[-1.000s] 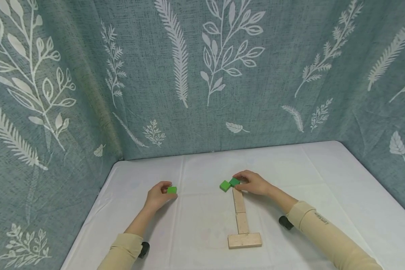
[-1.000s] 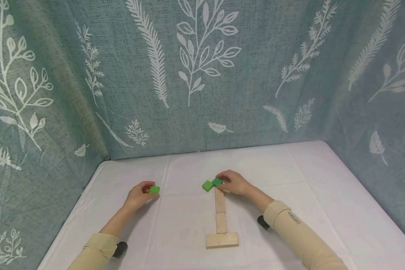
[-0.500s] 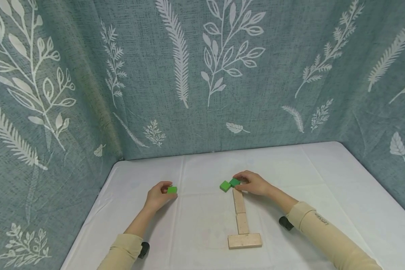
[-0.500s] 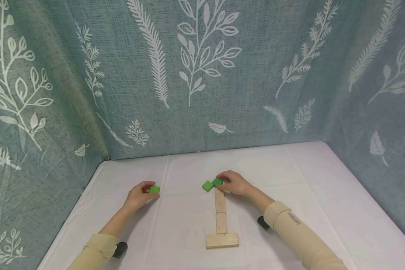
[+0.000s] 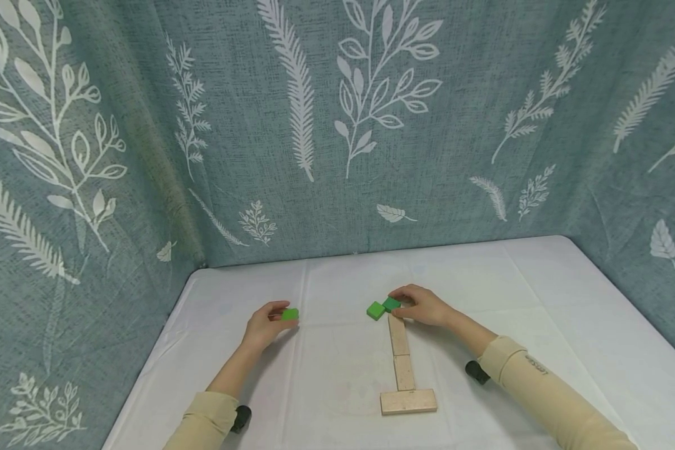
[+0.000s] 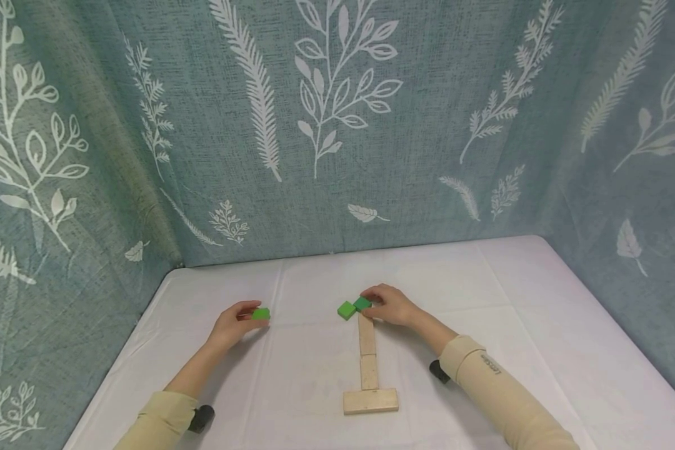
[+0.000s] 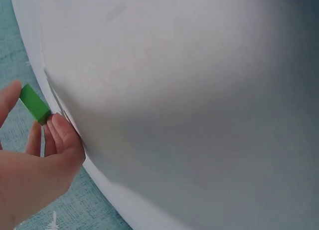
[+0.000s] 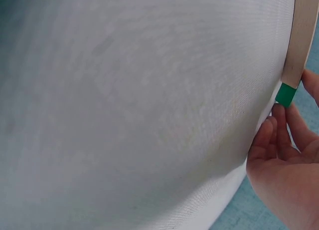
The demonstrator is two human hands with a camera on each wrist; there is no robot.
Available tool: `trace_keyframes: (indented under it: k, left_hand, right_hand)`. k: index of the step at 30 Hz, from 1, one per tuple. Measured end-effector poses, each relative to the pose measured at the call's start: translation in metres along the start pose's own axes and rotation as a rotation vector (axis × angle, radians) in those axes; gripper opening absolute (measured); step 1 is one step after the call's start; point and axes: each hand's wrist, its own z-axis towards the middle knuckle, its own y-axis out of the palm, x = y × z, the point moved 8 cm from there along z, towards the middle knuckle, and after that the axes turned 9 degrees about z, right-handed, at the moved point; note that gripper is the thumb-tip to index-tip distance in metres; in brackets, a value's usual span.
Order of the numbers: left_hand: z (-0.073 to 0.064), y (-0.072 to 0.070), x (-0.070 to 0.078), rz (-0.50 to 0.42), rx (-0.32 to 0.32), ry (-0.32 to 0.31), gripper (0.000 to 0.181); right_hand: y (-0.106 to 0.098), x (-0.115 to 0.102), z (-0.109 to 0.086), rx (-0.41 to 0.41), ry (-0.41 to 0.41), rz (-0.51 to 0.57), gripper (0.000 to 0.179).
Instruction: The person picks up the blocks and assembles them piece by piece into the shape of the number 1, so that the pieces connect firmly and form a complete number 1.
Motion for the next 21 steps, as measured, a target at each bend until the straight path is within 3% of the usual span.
trace_keyframes:
  k: [10, 21]
  left_hand:
    - [0.0, 0.01, 0.003, -0.176, -0.064, -0.04, 0.053]
    - [-0.005, 0.019, 0.012, -0.259, -0.117, -0.05, 0.057]
  right_hand:
    - [0.0, -0.001, -0.001, -0.003, 0.004, 0.01, 0.045]
    - [0.0, -0.004, -0.001, -0.003, 0.0, 0.005, 0.044]
